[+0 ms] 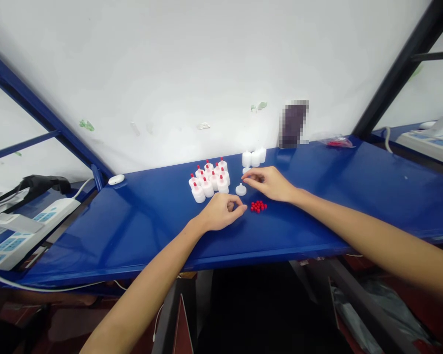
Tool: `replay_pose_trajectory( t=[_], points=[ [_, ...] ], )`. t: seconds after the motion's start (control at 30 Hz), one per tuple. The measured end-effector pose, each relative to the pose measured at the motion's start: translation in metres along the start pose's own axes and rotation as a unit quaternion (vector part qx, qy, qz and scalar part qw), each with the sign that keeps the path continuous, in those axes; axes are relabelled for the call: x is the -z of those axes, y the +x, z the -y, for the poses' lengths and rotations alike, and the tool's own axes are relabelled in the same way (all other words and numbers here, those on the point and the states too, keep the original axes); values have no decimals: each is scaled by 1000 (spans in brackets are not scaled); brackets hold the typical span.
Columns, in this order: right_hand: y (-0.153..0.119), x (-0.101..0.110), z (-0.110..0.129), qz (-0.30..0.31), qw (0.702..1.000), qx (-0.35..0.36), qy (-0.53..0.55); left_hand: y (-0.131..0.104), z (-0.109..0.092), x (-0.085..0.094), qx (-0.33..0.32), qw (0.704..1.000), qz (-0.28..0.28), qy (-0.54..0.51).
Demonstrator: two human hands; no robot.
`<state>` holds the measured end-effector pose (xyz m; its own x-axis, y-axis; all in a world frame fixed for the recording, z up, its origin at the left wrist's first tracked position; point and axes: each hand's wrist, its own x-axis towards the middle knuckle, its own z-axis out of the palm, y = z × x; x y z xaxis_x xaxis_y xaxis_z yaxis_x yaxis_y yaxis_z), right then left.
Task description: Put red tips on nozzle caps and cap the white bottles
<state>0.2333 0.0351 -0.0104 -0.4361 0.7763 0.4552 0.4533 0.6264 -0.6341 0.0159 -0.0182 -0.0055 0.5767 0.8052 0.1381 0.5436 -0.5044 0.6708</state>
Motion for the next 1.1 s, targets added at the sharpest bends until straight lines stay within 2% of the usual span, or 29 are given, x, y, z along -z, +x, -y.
replay_pose_trajectory(
  t=[0.17, 0.4, 0.53, 0.63, 0.8, 0.87, 0.97, 1.03, 1.1],
  points=[
    [2, -9, 3, 16, 999, 32, -28, 0, 2, -1, -21, 1000, -13, 10],
    [2, -8, 6, 19, 998, 40, -49, 0, 4, -2, -38, 998, -43, 3],
    [1, -7, 7, 19, 1000, -6, 22, 0, 4, -2, -34, 998, -54, -3],
    [1, -6, 6, -3, 995, -39, 91, 2, 4, -3, -21, 996, -85, -8],
    [2, -2, 11, -29, 968, -79, 235, 4, 4, -4, 14, 989, -143, -39],
    [2, -1, 15, -32, 956, -83, 278, 4, 4, -3, 30, 990, -129, -49],
    [0, -4, 20, -19, 951, -79, 298, 4, 3, -2, 25, 994, -74, -78],
    [-3, -7, 23, -12, 958, -63, 279, 4, 3, -2, 11, 993, -58, -100],
    [-6, -7, 25, -10, 974, -18, 226, 4, 3, -2, 7, 993, -59, -106]
  ],
)
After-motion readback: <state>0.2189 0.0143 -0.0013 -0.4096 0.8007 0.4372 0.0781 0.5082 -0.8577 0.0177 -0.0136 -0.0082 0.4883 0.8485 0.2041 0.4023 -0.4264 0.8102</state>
